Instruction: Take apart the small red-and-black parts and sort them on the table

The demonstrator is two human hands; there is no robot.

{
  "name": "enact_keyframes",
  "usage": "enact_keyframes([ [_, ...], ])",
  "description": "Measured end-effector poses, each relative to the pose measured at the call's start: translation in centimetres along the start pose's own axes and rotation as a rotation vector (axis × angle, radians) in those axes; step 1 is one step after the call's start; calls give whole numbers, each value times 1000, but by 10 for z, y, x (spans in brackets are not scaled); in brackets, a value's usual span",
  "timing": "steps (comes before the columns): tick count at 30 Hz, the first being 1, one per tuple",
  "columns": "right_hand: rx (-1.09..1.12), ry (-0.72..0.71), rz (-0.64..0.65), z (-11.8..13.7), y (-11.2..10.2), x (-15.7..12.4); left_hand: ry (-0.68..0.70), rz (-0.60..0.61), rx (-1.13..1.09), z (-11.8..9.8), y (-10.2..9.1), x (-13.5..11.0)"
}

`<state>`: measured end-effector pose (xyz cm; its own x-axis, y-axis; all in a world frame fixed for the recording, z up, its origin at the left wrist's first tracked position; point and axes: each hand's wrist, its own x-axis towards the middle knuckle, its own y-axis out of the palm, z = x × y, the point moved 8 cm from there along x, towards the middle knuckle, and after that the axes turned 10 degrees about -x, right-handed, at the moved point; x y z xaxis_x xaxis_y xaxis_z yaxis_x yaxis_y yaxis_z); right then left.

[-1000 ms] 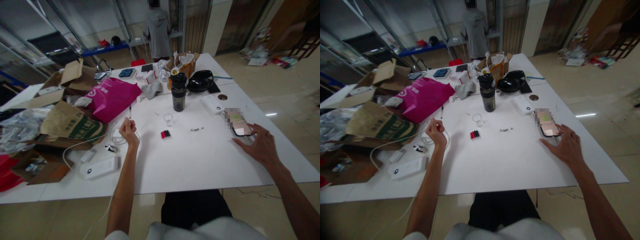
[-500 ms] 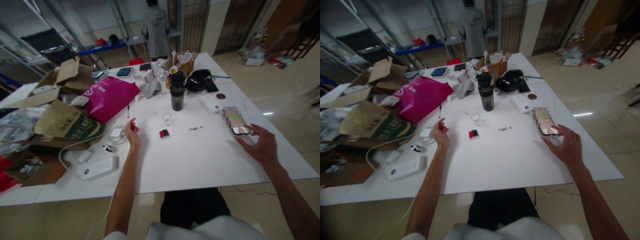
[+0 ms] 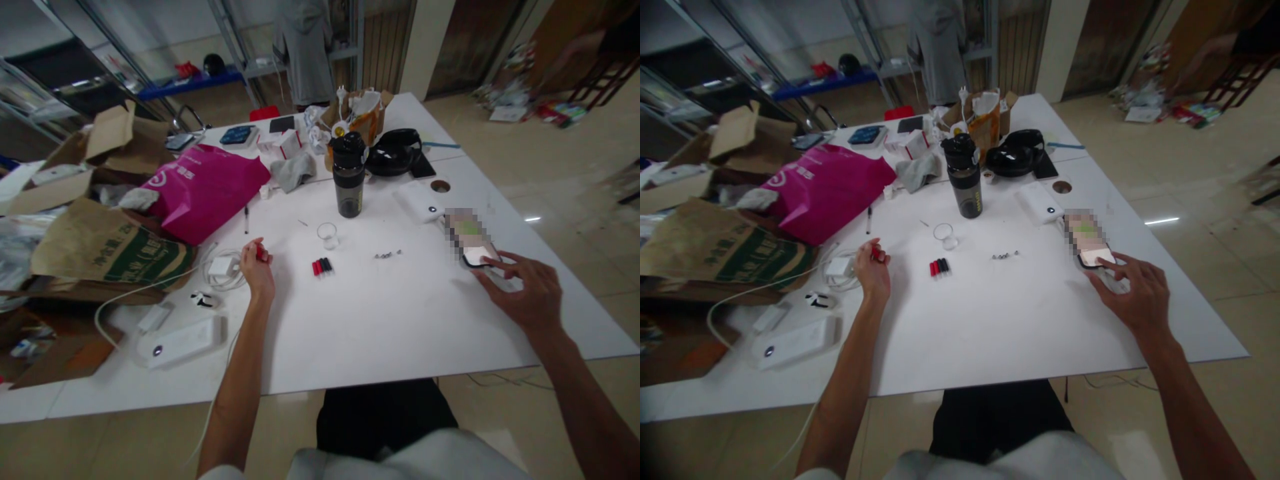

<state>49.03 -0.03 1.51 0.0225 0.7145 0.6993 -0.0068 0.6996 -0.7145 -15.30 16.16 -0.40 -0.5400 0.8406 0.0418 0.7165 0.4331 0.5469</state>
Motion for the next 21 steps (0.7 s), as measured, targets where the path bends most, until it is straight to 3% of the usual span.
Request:
enact_keyframes([
  [4,-11,73,89,-4,4,0,28,56,40,2,1,-3],
  [12,8,83,104,-7,5,-3,121,107,101,4,-2,-7],
  [16,15,37,46,-8,2,-4,168,120,260,-4,3,-15],
  [21,21,-35,-28,-1,-3,-2,145,234,369,-12,25,-32],
])
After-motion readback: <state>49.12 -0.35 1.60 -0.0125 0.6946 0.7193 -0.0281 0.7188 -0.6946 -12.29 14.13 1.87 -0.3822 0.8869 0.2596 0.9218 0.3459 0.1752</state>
